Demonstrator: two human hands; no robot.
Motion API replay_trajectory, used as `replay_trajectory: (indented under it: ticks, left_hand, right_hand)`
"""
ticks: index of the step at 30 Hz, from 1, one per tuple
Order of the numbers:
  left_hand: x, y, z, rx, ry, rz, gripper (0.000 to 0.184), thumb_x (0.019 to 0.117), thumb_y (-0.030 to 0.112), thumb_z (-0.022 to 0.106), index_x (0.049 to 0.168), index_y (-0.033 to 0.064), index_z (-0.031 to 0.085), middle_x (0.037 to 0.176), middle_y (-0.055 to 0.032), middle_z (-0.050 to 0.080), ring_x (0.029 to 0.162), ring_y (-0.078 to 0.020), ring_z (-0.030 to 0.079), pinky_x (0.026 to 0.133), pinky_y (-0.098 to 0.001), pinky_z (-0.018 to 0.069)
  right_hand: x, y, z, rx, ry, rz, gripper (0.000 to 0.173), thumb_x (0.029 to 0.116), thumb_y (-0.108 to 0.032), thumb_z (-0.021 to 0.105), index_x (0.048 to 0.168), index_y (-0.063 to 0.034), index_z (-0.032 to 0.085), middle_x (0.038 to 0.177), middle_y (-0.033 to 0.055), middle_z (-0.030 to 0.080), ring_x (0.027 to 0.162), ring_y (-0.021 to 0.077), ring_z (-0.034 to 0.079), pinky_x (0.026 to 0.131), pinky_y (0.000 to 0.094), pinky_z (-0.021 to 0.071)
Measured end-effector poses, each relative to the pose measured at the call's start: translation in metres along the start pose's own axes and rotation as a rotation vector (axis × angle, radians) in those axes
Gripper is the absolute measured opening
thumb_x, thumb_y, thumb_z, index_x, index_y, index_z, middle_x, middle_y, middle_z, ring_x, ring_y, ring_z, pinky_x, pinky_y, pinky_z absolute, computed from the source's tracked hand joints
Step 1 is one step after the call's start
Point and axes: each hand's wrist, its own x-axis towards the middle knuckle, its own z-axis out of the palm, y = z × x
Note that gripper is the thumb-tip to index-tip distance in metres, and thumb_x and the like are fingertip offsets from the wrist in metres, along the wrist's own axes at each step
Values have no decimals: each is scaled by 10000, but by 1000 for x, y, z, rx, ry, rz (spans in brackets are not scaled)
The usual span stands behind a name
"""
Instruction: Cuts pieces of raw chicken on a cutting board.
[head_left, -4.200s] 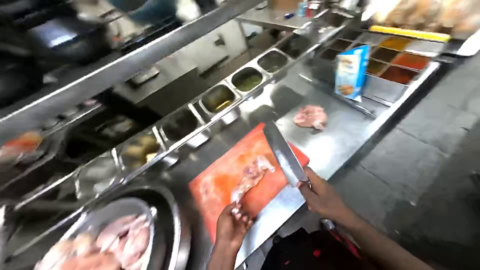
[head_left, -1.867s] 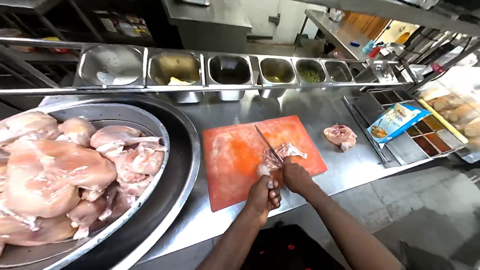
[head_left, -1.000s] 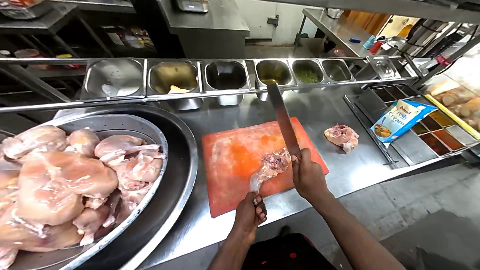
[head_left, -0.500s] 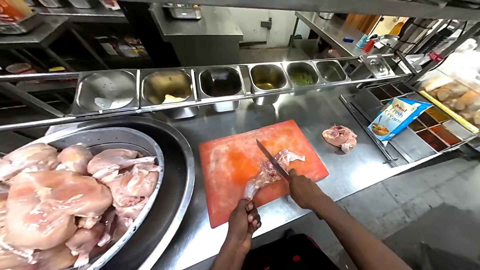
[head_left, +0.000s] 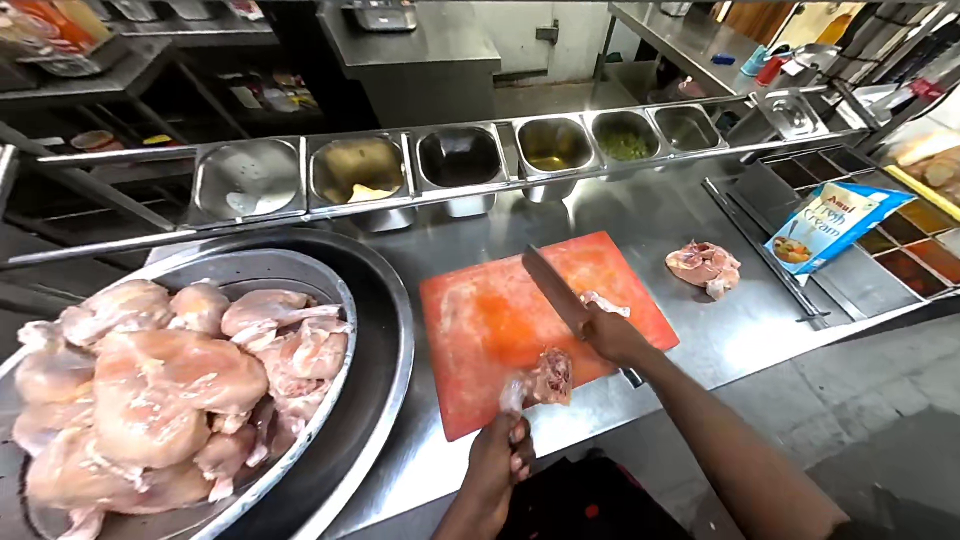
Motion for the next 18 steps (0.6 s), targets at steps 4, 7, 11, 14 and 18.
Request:
replay_trajectory:
  ticks: [4,7,11,14,18]
  left_hand:
    - [18,22,51,-78,-37,113,433,1121,183,237,755,123,461,532,47,428,416,-59,401,446,-199,420]
    - [41,13,62,-172,32,137,435,1119,216,239,740,131,434,497,44,399,398,-82,419,436,-233,451]
    - [56,-11,58,-92,143,57,383,1130,233,268,811,115,446,515,39,407,400,-84,425,415,-230,432]
    - [53,-14,56,-45,137,61,411,1140,238,260,806,105,458,534,33,423,419,-82,436,437,-221,442]
    - [51,-9,59,-37,135,43,387,1136,221,283,814,98,461,533,27,420,422,-88,434,436,-223,431]
  right_hand:
    - [6,23,-7,58,66,35,385,1065,-286,507,1404,-105,495,1027,215,687,929,391,700,805,599,555]
    - [-15,19,0,9,181,62,396,1063,-278,481,1429,-128,486,1010,207,695,948,415,700,787,610,557]
    - [-61,5,8,-50,236,1,368,1065,-289,449,1393,-123,467,845,145,681,837,365,712,738,548,563]
    - [-85,-10,13,-121,155,-44,366,1096,-322,394,1405,-135,456,854,124,679,858,345,712,769,520,563]
    - [-83,-25,27,-255,47,-43,353,1078,-263,400,1401,-134,461,948,154,699,936,374,716,798,539,560]
